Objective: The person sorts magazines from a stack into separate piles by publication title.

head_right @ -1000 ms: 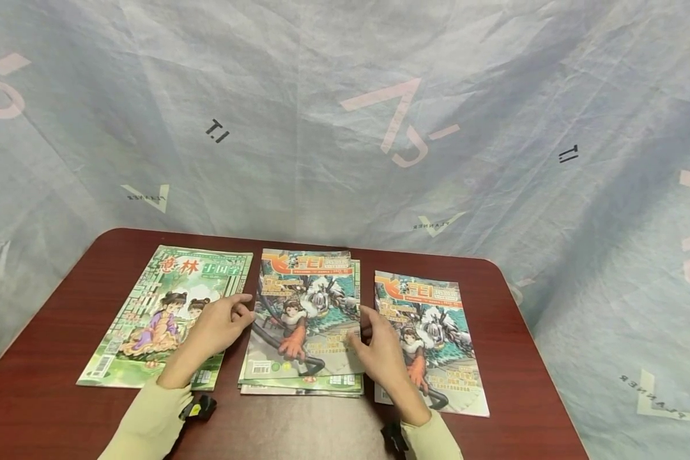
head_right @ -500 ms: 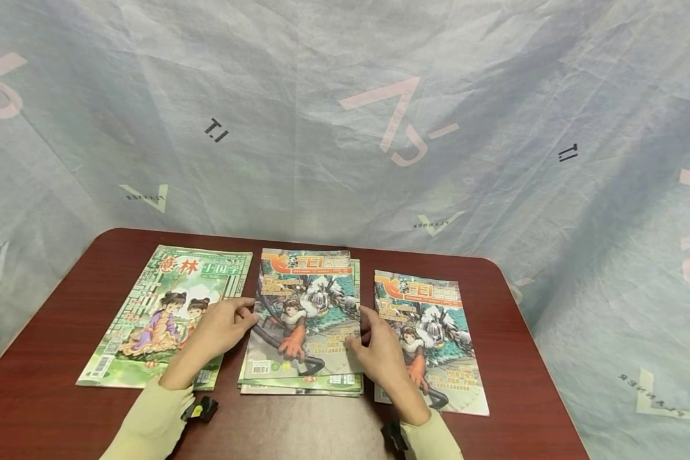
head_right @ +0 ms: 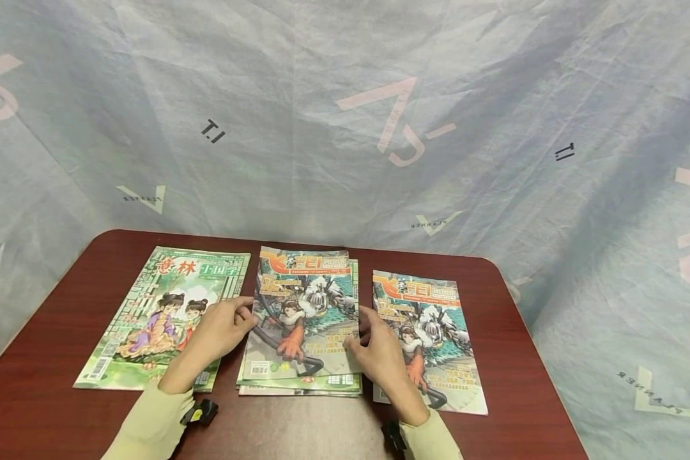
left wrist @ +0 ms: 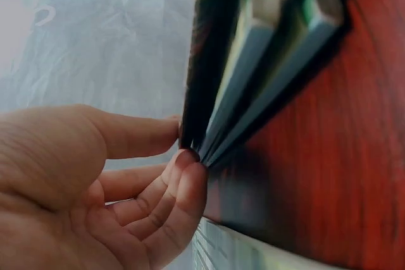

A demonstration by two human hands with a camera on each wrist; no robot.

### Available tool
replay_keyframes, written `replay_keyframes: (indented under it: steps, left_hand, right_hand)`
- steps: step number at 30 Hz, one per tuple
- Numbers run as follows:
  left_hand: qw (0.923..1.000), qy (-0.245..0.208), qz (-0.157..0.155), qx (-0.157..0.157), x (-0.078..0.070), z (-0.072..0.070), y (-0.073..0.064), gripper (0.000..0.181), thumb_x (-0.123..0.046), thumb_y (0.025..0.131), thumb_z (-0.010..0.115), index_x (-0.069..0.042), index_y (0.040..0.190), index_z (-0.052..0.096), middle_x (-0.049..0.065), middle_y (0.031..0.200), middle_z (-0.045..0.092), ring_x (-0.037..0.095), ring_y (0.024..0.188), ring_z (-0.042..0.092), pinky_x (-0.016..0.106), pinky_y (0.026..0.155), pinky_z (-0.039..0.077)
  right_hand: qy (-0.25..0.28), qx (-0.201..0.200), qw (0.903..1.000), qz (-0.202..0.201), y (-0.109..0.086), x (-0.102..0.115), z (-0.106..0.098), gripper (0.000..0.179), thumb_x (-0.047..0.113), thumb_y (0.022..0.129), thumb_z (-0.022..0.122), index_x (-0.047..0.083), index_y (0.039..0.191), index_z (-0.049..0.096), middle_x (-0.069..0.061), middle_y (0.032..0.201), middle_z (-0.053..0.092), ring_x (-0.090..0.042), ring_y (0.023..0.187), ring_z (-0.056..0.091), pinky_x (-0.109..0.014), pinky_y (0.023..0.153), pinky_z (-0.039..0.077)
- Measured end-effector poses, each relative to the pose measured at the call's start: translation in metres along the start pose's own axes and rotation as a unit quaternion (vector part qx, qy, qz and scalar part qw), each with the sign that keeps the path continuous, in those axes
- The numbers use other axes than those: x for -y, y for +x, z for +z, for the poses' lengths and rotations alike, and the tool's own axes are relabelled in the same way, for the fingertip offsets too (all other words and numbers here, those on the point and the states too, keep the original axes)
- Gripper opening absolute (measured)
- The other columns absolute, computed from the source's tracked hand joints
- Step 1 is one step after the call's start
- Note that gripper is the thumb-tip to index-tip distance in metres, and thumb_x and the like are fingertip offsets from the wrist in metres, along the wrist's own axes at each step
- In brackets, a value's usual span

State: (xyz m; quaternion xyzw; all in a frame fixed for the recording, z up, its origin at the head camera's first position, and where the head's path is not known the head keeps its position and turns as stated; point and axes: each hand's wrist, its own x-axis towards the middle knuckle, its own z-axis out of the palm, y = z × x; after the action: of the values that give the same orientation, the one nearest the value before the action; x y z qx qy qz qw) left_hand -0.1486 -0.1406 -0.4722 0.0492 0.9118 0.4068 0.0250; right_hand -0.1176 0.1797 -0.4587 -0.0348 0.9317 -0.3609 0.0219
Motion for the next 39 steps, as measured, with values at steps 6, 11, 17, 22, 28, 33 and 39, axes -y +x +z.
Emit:
replay_keyframes:
  steps: [6, 11, 17, 22, 28, 33, 39]
  left_hand:
    - [0.9999, -0.012, -0.003, -0.002, -0.006, 0.000, -0.003, 0.045, -0.005, 0.097, 0.082, 0.013, 0.137, 0.070, 0.002, 0.084, 0.073, 0.016, 0.075, 0.072, 0.043, 0.076, 0.060]
    - [0.9998, -0.015, -0.002, -0.009, -0.009, 0.003, -0.005, 0.046, -0.004, 0.095, 0.084, 0.012, 0.136, 0.071, 0.001, 0.083, 0.072, 0.014, 0.075, 0.072, 0.043, 0.076, 0.060]
    - [0.9995, -0.024, 0.004, -0.018, -0.010, 0.004, -0.005, 0.047, 0.000, 0.093, 0.083, 0.012, 0.136, 0.071, 0.000, 0.085, 0.071, 0.009, 0.073, 0.067, 0.036, 0.072, 0.057]
    - [0.9993, -0.028, 0.008, -0.023, -0.009, 0.006, -0.004, 0.046, 0.000, 0.093, 0.083, 0.011, 0.136, 0.071, -0.001, 0.087, 0.071, 0.007, 0.072, 0.066, 0.034, 0.072, 0.055]
    - [0.9986, -0.035, 0.013, -0.039, -0.008, 0.010, -0.004, 0.043, 0.001, 0.092, 0.081, 0.010, 0.133, 0.073, 0.000, 0.087, 0.073, 0.008, 0.073, 0.070, 0.035, 0.073, 0.059]
    - [0.9977, -0.049, 0.011, -0.046, -0.008, 0.012, -0.005, 0.042, 0.002, 0.092, 0.081, 0.010, 0.133, 0.073, 0.001, 0.089, 0.073, 0.012, 0.077, 0.073, 0.040, 0.076, 0.062]
    - [0.9967, -0.061, 0.012, -0.052, -0.010, 0.010, -0.005, 0.042, 0.002, 0.093, 0.082, 0.007, 0.133, 0.074, 0.002, 0.090, 0.074, 0.013, 0.078, 0.074, 0.041, 0.078, 0.062]
  right_hand:
    - [-0.010, 0.005, 0.9999, 0.012, 0.002, -0.001, -0.001, 0.071, 0.009, 0.092, 0.092, 0.000, 0.155, 0.059, -0.009, 0.105, 0.074, -0.018, 0.084, 0.070, -0.038, 0.068, 0.056]
    - [-0.012, 0.005, 0.9998, 0.018, 0.002, -0.001, -0.002, 0.071, 0.007, 0.091, 0.092, 0.000, 0.154, 0.060, -0.008, 0.101, 0.073, -0.016, 0.082, 0.069, -0.038, 0.070, 0.057]
    - [0.000, 0.002, 0.9999, 0.012, 0.003, -0.003, -0.003, 0.058, 0.004, 0.094, 0.087, 0.000, 0.148, 0.066, -0.006, 0.100, 0.071, -0.015, 0.083, 0.067, -0.035, 0.072, 0.057]
    - [0.046, -0.007, 0.9989, 0.009, 0.004, -0.005, -0.004, 0.047, -0.002, 0.097, 0.081, -0.001, 0.143, 0.070, -0.005, 0.097, 0.069, -0.015, 0.080, 0.066, -0.029, 0.067, 0.053]
    - [0.084, -0.015, 0.9963, -0.001, 0.006, -0.007, -0.005, 0.034, -0.006, 0.097, 0.079, 0.000, 0.131, 0.077, -0.005, 0.093, 0.066, -0.017, 0.077, 0.065, -0.027, 0.062, 0.049]
    - [0.092, -0.009, 0.9957, 0.001, 0.007, -0.009, -0.006, 0.033, -0.008, 0.098, 0.077, 0.001, 0.130, 0.078, -0.005, 0.092, 0.066, -0.017, 0.077, 0.065, -0.026, 0.061, 0.048]
    - [0.093, -0.002, 0.9957, 0.006, 0.007, -0.009, -0.005, 0.035, -0.007, 0.099, 0.075, 0.003, 0.133, 0.078, -0.004, 0.093, 0.066, -0.015, 0.075, 0.063, -0.026, 0.060, 0.046]
